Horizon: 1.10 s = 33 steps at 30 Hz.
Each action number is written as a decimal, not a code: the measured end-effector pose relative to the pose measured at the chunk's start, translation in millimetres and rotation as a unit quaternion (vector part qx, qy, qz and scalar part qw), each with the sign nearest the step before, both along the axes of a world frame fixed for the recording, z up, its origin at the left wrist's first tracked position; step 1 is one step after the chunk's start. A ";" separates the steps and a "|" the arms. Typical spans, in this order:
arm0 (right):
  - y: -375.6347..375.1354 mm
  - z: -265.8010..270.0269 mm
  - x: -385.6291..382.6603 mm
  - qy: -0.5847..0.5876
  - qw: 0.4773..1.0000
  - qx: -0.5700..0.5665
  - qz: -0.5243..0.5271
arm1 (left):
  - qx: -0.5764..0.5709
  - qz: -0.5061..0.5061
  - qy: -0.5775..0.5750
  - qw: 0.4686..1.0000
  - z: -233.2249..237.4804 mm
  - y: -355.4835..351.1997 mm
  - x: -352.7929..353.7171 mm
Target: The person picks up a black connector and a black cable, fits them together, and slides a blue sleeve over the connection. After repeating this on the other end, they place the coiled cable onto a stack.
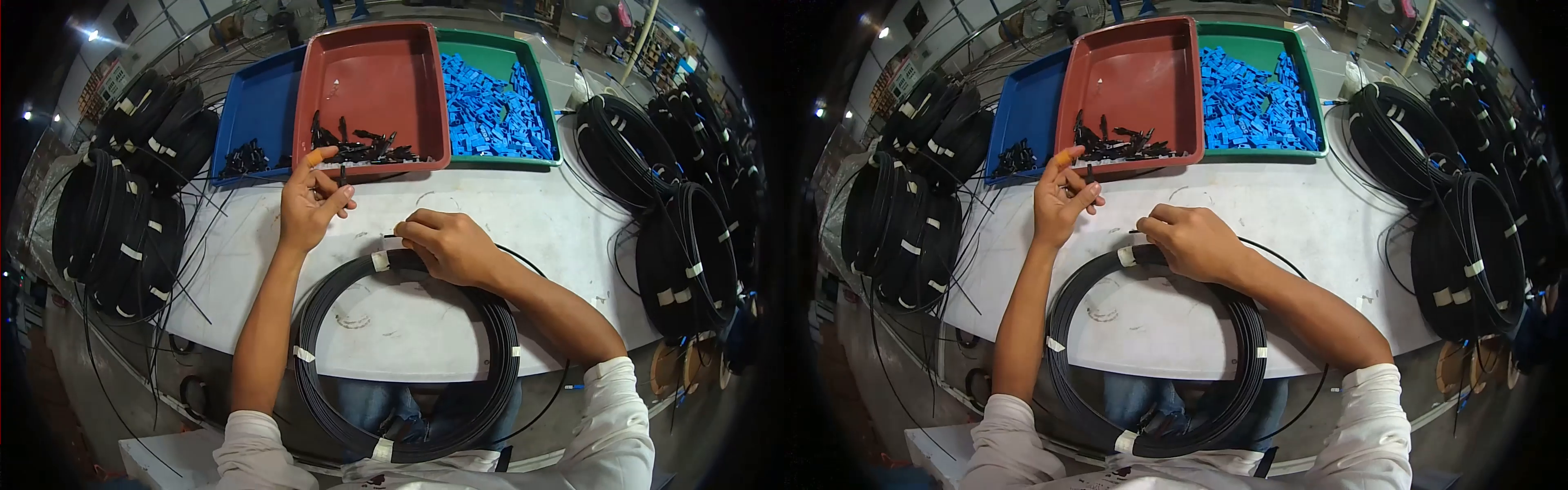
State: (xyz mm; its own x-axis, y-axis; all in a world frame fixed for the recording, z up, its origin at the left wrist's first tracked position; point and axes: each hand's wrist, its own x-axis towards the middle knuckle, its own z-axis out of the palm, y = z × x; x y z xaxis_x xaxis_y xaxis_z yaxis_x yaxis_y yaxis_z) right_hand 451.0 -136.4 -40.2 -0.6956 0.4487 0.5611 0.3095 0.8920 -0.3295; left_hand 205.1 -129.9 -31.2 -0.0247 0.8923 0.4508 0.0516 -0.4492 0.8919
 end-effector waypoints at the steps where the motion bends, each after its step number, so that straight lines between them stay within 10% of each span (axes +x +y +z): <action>1: -0.1 -0.4 0.1 0.011 1.000 0.003 -0.002 | -0.005 -0.016 0.020 1.000 -4.3 2.6 -5.5; 17: -1.3 2.3 2.2 -0.008 0.999 -0.029 -0.015 | 0.050 0.063 0.074 0.994 -6.9 -6.9 2.5; 33: 11.1 35.6 11.9 0.038 0.940 -0.325 -0.091 | -0.047 -0.057 0.079 0.994 1.6 -19.8 9.8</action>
